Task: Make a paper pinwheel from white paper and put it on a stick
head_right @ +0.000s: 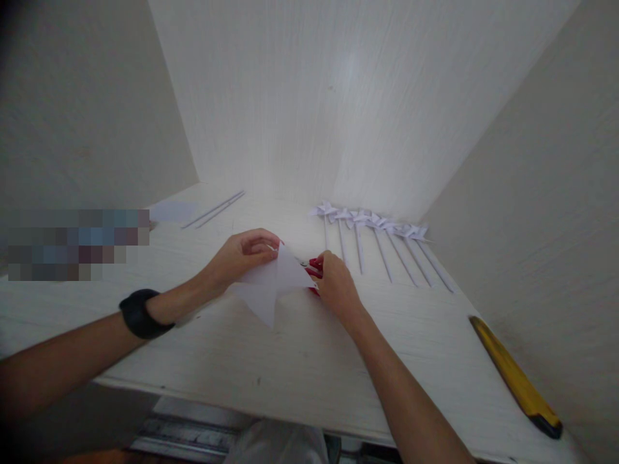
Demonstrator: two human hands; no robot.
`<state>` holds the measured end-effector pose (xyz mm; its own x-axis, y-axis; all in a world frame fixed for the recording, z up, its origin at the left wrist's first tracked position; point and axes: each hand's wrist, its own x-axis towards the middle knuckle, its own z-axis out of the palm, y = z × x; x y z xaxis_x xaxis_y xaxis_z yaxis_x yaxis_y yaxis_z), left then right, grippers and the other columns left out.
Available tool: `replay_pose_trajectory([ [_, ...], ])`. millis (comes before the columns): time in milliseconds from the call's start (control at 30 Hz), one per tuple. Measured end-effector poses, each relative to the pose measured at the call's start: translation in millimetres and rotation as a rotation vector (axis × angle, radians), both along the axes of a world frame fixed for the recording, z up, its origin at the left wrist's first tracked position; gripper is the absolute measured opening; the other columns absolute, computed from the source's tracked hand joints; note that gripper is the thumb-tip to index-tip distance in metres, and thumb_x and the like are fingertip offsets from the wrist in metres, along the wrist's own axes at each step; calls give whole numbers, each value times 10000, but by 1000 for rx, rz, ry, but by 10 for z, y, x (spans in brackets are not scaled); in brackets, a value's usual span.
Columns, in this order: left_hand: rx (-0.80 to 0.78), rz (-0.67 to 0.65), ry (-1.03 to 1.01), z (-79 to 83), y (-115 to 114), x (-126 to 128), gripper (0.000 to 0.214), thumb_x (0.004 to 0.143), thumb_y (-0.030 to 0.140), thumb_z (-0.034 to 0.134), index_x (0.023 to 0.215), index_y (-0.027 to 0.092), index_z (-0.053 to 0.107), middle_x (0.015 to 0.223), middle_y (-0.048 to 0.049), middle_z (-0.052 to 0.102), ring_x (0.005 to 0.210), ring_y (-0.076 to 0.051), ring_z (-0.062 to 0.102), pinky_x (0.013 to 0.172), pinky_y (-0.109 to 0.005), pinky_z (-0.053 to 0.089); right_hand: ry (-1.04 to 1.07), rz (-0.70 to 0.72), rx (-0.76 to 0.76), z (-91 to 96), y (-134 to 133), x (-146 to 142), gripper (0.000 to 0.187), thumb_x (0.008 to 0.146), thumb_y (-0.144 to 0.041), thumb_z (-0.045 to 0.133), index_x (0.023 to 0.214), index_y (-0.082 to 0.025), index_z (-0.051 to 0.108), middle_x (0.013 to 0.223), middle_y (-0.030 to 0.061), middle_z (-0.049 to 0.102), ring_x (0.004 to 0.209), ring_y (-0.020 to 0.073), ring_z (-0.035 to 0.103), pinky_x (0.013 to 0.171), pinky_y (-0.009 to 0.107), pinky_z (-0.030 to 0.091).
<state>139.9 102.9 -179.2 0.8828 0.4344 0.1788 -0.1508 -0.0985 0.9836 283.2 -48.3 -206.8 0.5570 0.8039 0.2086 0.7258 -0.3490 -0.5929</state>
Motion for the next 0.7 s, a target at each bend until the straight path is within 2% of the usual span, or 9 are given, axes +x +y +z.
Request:
replay_pose_trajectory([
  [133,-27,12,8,5,-7,-7,161,705,202,681,854,175,626,742,6,659,562,-82,561,484,-176,370,-39,2,3,-13,1,8,304,631,-69,641,882,-187,515,928,75,645,852,201,610,752,336,489],
  [333,-52,1,-11,2,-8,-3,162,707,216,686,853,174,627,797,-5,672,600,-87,576,503,-176,375,-95,-43,-34,-24,15,3,262,652,-67,614,873,-175,526,899,72,636,826,198,578,709,311,456],
  [600,3,11,-82,-25,22,8,158,734,164,647,892,172,648,840,-13,682,727,-99,610,611,-177,419,-135,-72,-47,-32,31,3,184,679,-106,599,831,-181,527,864,58,620,795,193,551,679,295,416],
  [700,14,22,-86,-35,28,13,163,734,200,664,895,176,650,841,-18,683,740,-110,617,624,-188,429,-143,-54,-46,-46,32,14,193,678,-103,603,837,-179,525,861,56,615,794,191,547,676,289,409],
])
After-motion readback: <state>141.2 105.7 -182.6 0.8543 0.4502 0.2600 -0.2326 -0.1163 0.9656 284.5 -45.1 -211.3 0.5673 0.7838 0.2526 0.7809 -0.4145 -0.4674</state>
